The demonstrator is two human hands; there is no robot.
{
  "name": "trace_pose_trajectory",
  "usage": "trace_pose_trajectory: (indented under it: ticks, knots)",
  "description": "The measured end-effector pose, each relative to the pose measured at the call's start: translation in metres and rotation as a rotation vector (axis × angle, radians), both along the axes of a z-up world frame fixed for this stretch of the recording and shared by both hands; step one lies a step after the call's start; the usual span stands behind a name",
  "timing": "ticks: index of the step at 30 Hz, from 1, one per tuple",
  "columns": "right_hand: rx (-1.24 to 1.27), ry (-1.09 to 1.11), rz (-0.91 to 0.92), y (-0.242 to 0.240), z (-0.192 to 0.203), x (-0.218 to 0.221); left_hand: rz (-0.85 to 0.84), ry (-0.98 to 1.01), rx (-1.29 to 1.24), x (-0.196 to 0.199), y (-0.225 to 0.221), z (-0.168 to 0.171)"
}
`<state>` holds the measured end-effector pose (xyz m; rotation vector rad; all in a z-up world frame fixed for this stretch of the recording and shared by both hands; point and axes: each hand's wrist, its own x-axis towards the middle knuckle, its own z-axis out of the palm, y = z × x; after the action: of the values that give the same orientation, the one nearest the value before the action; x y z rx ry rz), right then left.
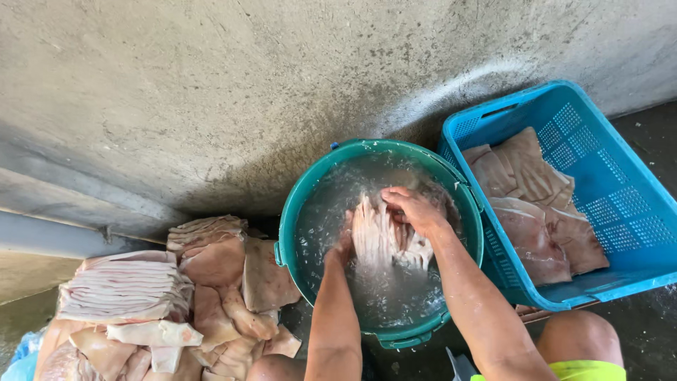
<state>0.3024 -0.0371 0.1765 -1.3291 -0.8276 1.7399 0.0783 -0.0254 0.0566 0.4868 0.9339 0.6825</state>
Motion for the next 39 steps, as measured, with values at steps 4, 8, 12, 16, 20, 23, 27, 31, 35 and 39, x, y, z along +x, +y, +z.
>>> trace_pose_trajectory:
  ticks: [4,8,12,16,20,23,27,31,35,39]
  knots:
    - [-0.047,-0.019,-0.040,0.003,0.006,0.002,0.036,0.074,0.029,0.012,-0.012,0.030]
    - [-0.052,-0.223,-0.058,0.013,0.005,0.005,-0.060,0.211,-0.067,0.022,-0.023,0.067]
    - [0.210,-0.698,0.253,0.040,-0.004,-0.004,-0.114,0.497,0.257,0.032,-0.044,0.081]
    - [0.546,-1.123,0.435,0.079,0.005,-0.018,-0.193,0.923,0.427,0.051,-0.081,0.087]
    - [0.430,-1.211,0.903,0.090,0.022,-0.067,-0.138,0.965,0.471,0.070,-0.120,0.099]
    - [0.302,-1.340,1.283,0.071,0.036,-0.087,-0.126,1.024,0.609,0.080,-0.134,0.109]
    - [0.289,-1.418,1.410,0.053,0.058,-0.089,0.008,0.808,0.448,0.065,-0.143,0.106]
    - [0.328,-1.428,1.415,0.027,0.066,-0.058,0.151,0.507,0.226,0.038,-0.120,0.076]
    - [0.590,-1.371,1.204,-0.024,0.051,-0.021,0.177,0.620,0.132,0.032,-0.074,0.027]
    - [0.632,-1.351,1.005,-0.048,0.043,-0.006,0.076,0.699,-0.075,0.033,-0.045,-0.018]
